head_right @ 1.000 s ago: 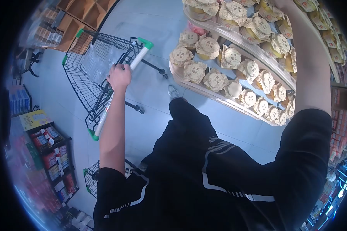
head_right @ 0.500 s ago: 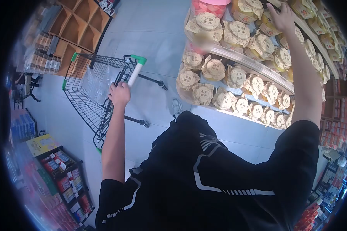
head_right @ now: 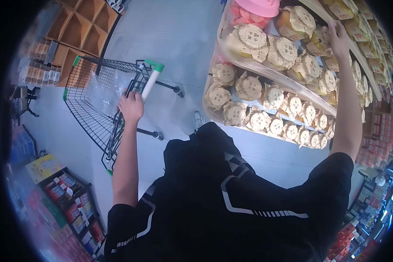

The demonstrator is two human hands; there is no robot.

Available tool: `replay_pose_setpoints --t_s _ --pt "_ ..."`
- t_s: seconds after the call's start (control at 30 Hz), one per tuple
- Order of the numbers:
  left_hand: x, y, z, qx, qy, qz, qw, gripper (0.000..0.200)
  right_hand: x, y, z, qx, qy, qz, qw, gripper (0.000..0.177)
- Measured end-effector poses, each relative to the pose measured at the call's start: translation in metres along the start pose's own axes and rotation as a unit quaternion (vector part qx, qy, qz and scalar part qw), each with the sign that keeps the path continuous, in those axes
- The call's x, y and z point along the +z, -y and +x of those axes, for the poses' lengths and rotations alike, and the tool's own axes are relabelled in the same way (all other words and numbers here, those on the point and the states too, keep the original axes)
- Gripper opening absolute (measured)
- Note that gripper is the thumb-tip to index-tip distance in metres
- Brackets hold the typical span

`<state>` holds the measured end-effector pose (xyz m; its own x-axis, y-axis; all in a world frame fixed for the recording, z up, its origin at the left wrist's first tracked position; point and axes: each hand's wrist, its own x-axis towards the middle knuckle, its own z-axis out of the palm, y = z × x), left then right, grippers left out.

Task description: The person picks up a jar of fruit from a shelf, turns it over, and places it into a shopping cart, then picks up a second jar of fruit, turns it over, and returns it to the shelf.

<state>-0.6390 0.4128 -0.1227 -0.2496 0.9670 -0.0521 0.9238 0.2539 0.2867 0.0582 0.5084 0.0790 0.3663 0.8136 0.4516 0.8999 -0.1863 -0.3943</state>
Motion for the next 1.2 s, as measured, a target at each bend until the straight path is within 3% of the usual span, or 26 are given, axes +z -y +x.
replay_pose_setpoints --t_s 0.03,0.1,0.13,0.2,0.27,0.3,0.33,0.4,0.47,0.5,0.57,0.7,0.77,0.97,1.2 --pt "0.0 0.001 -0.001 0.007 -0.006 -0.002 1.0 0.045 -0.009 0.013 -0.005 -0.002 0.008 -0.002 1.0 0.087" --pt "0.008 0.009 0.0 0.028 -0.024 0.0 0.999 0.046 -0.029 0.04 -0.026 -0.086 -0.229 -0.101 0.964 0.068" --pt "0.009 0.01 -0.002 0.026 -0.018 0.0 0.999 0.046 -0.036 0.06 -0.05 -0.086 -0.224 -0.104 0.965 0.068" --pt "0.006 0.009 -0.009 0.029 -0.014 -0.005 0.999 0.046 -0.043 0.121 -0.111 -0.07 -0.266 0.148 0.95 0.043" --pt "0.006 0.011 -0.015 0.031 -0.003 -0.004 0.999 0.046 -0.011 0.156 -0.185 -0.094 -0.182 0.238 0.949 0.022" --pt "0.007 0.014 -0.018 0.035 -0.004 -0.004 0.999 0.046 0.004 0.185 -0.228 -0.109 -0.099 0.163 0.975 0.016" --pt "0.006 0.015 -0.021 0.037 -0.008 -0.005 0.999 0.046 0.032 0.2 -0.265 -0.115 0.019 0.222 0.968 0.015" --pt "-0.001 0.015 -0.029 0.038 -0.005 -0.016 0.999 0.046 0.101 0.2 -0.332 -0.089 0.19 0.216 0.954 0.028" --pt "-0.004 0.017 -0.039 0.033 -0.003 -0.026 0.999 0.046 0.14 0.213 -0.365 -0.109 0.254 0.085 0.957 0.049" --pt "-0.006 0.019 -0.043 0.038 -0.015 -0.027 0.999 0.045 0.16 0.211 -0.375 -0.111 0.255 0.087 0.957 0.049" --pt "-0.008 0.023 -0.053 0.055 -0.033 -0.036 0.997 0.043 0.196 0.207 -0.386 -0.113 0.261 -0.009 0.959 0.07" --pt "-0.016 0.032 -0.07 0.074 -0.035 -0.042 0.996 0.04 0.212 0.225 -0.379 -0.038 0.355 -0.106 0.928 0.079" --pt "-0.018 0.034 -0.08 0.078 -0.036 -0.04 0.996 0.04 0.226 0.225 -0.379 0.017 0.45 -0.145 0.881 0.083" --pt "-0.021 0.045 -0.107 0.096 -0.027 -0.051 0.994 0.039 0.254 0.233 -0.386 0.109 0.397 -0.131 0.902 0.089" --pt "-0.03 0.05 -0.132 0.128 -0.043 -0.061 0.989 0.035 0.254 0.243 -0.382 0.09 0.401 -0.139 0.901 0.095"
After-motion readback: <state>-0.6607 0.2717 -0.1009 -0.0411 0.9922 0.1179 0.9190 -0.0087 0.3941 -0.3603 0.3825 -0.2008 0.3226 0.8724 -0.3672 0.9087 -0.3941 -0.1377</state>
